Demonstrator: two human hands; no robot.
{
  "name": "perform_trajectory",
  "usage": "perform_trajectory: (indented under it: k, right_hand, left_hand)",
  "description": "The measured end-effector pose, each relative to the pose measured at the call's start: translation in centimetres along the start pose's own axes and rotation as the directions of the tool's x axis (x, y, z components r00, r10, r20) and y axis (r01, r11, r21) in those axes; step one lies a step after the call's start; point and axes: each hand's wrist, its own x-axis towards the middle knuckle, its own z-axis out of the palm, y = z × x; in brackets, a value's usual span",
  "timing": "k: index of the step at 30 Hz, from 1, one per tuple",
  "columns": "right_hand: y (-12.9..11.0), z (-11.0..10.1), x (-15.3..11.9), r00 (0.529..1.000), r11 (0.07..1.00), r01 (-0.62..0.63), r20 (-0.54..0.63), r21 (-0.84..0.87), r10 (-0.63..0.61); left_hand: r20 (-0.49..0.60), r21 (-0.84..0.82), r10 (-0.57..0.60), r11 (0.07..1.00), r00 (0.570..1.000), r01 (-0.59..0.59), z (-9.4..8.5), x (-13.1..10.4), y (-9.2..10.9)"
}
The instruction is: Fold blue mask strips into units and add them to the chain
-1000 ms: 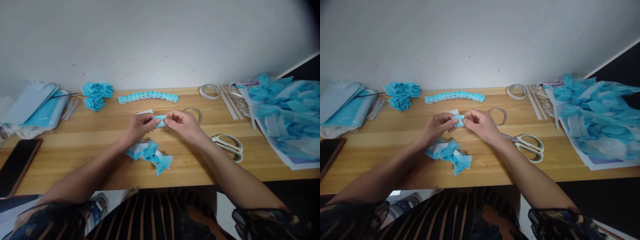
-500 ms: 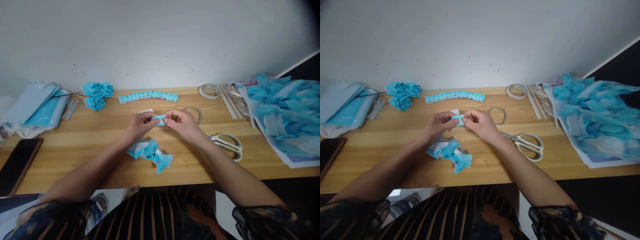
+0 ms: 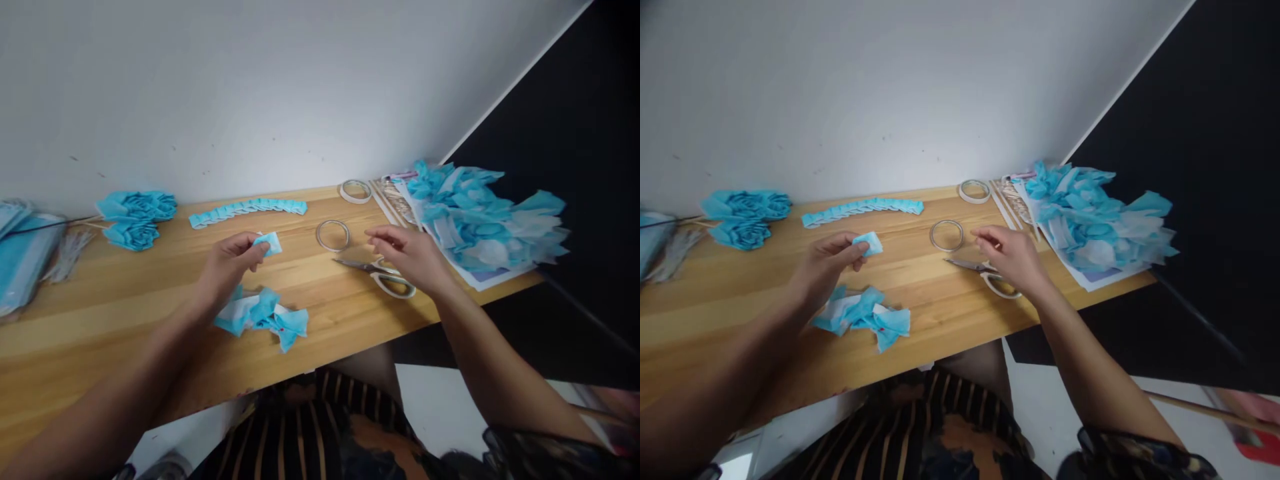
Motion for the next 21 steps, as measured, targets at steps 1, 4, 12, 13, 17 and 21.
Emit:
perform_trajectory:
  k: [1, 4, 12, 13, 17, 21]
  right_hand:
    - [0.7, 0.4, -0.5, 0.999, 0.997, 0.035, 0.013, -0.067, -0.034]
    - [1.6, 2.0, -1.4, 0.985, 0.967, 0.155, 0.104, -0.204, -0.136]
    - [0.5, 4.3, -1.3, 0.968, 0.93, 0.204, 0.206, -0.307, -0.144]
    - [0.5, 4.3, -1.3, 0.967, 0.929, 0.206, 0.208, -0.307, -0.146]
    - [0.4, 4.6, -1.4, 0.96, 0.904, 0.254, 0.203, -0.345, -0.192]
    - [-0.2, 5.5, -1.6, 0.962, 0.835, 0.272, 0.155, -0.478, -0.224]
  left_hand:
    - [0.001, -0.003, -0.002, 1.0, 1.0, 0.002, 0.1, 0.0, 0.0]
    - [0.007, -0.01, -0.011, 1.0, 1.0, 0.011, 0.3, -0.1, 0.0]
    - [0.021, -0.003, -0.008, 1.0, 1.0, 0.008, 0.2, -0.1, 0.0]
    - [0.02, -0.003, -0.007, 1.0, 1.0, 0.007, 0.2, -0.1, 0.0]
    - [0.035, -0.008, -0.005, 1.0, 0.999, 0.005, 0.1, -0.1, -0.3]
    - [0.044, -0.009, 0.002, 1.0, 0.999, -0.002, 0.0, 0.0, -0.4]
